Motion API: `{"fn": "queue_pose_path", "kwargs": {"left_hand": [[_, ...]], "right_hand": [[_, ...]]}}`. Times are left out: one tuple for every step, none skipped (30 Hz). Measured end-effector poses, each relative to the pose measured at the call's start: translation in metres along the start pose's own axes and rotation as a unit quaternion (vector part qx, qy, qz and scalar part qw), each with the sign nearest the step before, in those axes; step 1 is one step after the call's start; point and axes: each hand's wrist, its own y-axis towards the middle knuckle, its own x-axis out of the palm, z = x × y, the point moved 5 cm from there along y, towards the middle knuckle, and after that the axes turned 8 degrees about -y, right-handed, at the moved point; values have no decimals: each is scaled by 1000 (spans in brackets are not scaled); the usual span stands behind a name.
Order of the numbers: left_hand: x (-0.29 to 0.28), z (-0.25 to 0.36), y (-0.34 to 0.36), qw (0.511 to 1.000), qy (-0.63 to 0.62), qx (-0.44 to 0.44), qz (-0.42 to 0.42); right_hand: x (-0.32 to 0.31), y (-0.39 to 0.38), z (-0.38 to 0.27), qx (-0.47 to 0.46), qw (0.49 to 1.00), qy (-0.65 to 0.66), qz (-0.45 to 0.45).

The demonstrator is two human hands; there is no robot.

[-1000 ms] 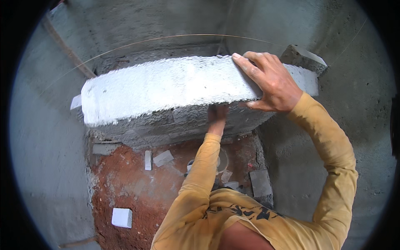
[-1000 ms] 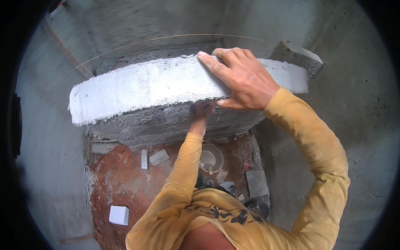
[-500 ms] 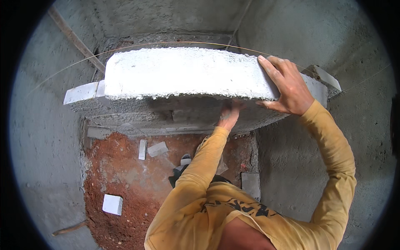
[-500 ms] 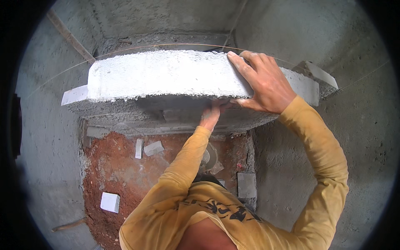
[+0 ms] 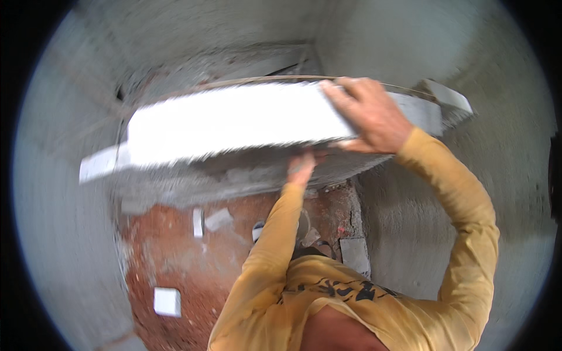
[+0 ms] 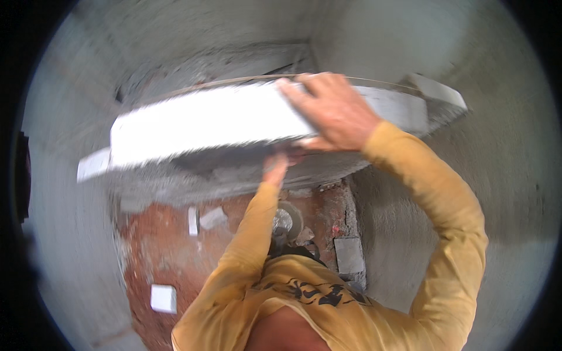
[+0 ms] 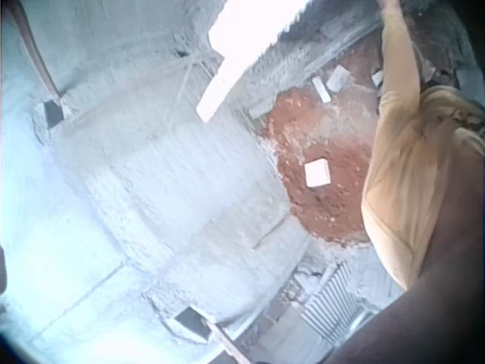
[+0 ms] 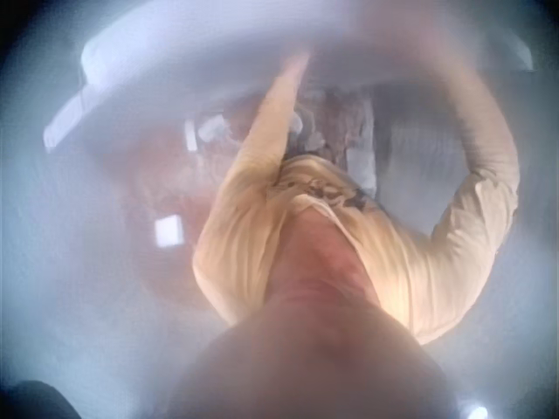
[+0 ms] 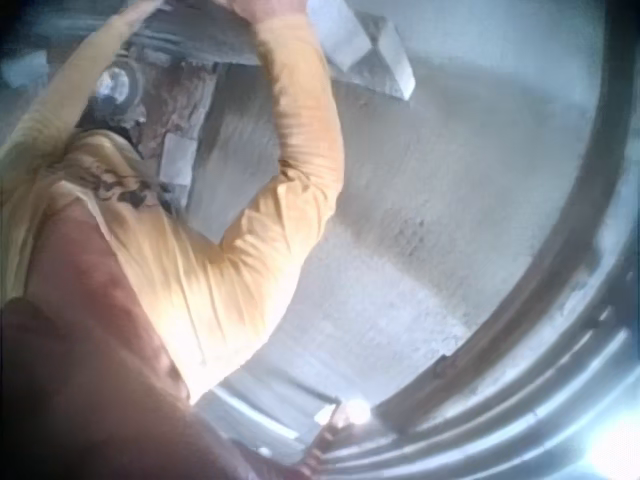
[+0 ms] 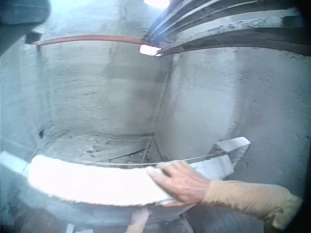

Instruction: The person applies mortar to a curved concrete wall using a trowel, then places and adjusts white blocks along the mortar line. They use a hammer to tap blocks into position and a measuring tape to check alignment.

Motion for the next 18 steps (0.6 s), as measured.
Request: {"fn": "queue_pose_path", "kwargs": {"left_hand": [[-3,-2,-2,998,-45,-10,31],[-4,-4,-4,994,-90,-28,52],[0,0,3,997,-57,-12,40],[2,5,5,998,-41,-9,40],[7,9,8,997,-31,6,63],[9,14,5,999,-4,-7,31],[9,20,3,999,-16,-19,48],[3,31,-2,998,19,-47,41],[-6,43,-13,994,67,-75,45],[-28,63,-18,992,40,3,121],[-51,96,-46,965,134,83,210],[-78,125,-74,909,81,212,350],[-106,158,-98,864,123,262,412],[-129,190,-117,813,92,361,448],[-144,218,-131,780,124,418,448],[-162,235,-135,774,121,409,468],[-172,249,-136,771,129,415,465],[-185,260,-135,780,130,368,490]], "right_hand": [[4,-1,3,0,1000,0,-4],[7,-1,5,-8,999,31,12],[7,-4,11,-13,999,30,31],[5,-9,16,-4,998,33,56],[7,-13,24,14,999,44,18],[2,-18,27,15,998,47,48],[3,-20,32,26,999,29,13],[1,-21,35,25,999,21,25],[-1,-24,38,33,999,16,6],[2,-20,41,36,999,15,-4],[-3,-24,43,44,999,7,13],[0,-21,44,42,999,11,4],[-3,-21,44,44,999,11,14],[1,-19,43,41,999,16,1],[1,-18,44,41,999,20,-2],[1,-17,43,44,999,20,10],[2,-16,44,43,999,25,17],[2,-16,45,46,999,27,13]]}}
